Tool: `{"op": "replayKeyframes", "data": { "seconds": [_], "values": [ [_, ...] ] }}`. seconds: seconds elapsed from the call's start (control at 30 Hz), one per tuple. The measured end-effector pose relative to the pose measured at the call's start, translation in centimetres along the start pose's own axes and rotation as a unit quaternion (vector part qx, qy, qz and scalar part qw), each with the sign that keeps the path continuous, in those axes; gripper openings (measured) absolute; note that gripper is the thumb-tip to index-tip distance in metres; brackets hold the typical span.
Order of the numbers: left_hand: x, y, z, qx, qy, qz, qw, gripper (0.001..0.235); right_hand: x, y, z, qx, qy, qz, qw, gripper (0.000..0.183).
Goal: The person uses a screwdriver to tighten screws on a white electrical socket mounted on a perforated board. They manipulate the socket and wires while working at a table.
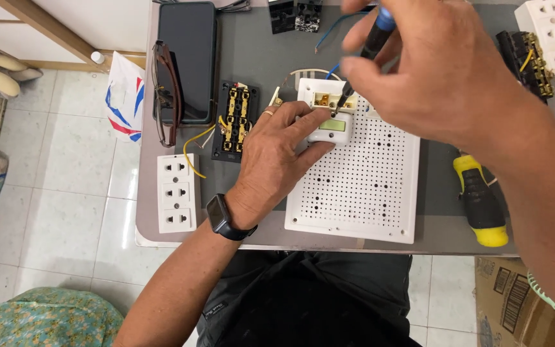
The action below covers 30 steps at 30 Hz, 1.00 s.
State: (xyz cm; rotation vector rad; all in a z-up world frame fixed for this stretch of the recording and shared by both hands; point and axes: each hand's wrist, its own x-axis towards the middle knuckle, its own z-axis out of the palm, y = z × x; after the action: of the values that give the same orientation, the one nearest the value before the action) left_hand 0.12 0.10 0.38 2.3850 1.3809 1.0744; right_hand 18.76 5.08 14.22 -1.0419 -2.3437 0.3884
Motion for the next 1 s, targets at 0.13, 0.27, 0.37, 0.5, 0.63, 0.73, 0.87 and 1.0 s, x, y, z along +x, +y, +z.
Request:
{"op": "replayKeyframes", "data": {
  "seconds": [0.13,0.27,0.37,0.5,0.63,0.73,0.87,1.0],
  "values": [
    [0.2,0.3,-0.3,-0.002,0.002,0.002,1.000,0.040,-0.7,-0.2,0.3,-0.027,-0.009,0.060,0.998,0.021],
    [0.0,0.1,-0.2,-0.001,0.013,0.003,1.000,0.041,-1.2,-0.2,0.9,-0.021,0.057,0.089,0.994,0.018],
    [-0.1,0.0,-0.2,0.004,0.015,0.011,1.000,0.041,-1.9,-0.6,0.9,0.024,0.065,0.082,0.994,0.019],
    [0.1,0.2,-0.4,0.016,0.011,0.044,0.999,0.043,-3.0,-0.2,1.3,0.013,0.103,0.048,0.993,0.020],
    [0.7,0.5,-0.9,0.026,-0.020,0.047,0.998,0.049,-3.4,-0.8,1.4,0.016,0.115,0.067,0.991,0.022],
    [1.2,0.6,-1.0,0.011,-0.050,0.046,0.998,0.053,-4.0,-0.8,1.4,0.008,0.123,0.012,0.992,0.023],
    [1.5,0.7,-1.2,-0.025,-0.059,0.030,0.998,0.050,-4.4,-0.9,1.0,0.019,0.120,0.004,0.993,0.026],
    [2.0,2.4,-2.3,-0.096,-0.085,-0.021,0.991,0.043,-4.7,-0.5,0.8,0.017,0.125,-0.001,0.992,0.027]
  ]
}}
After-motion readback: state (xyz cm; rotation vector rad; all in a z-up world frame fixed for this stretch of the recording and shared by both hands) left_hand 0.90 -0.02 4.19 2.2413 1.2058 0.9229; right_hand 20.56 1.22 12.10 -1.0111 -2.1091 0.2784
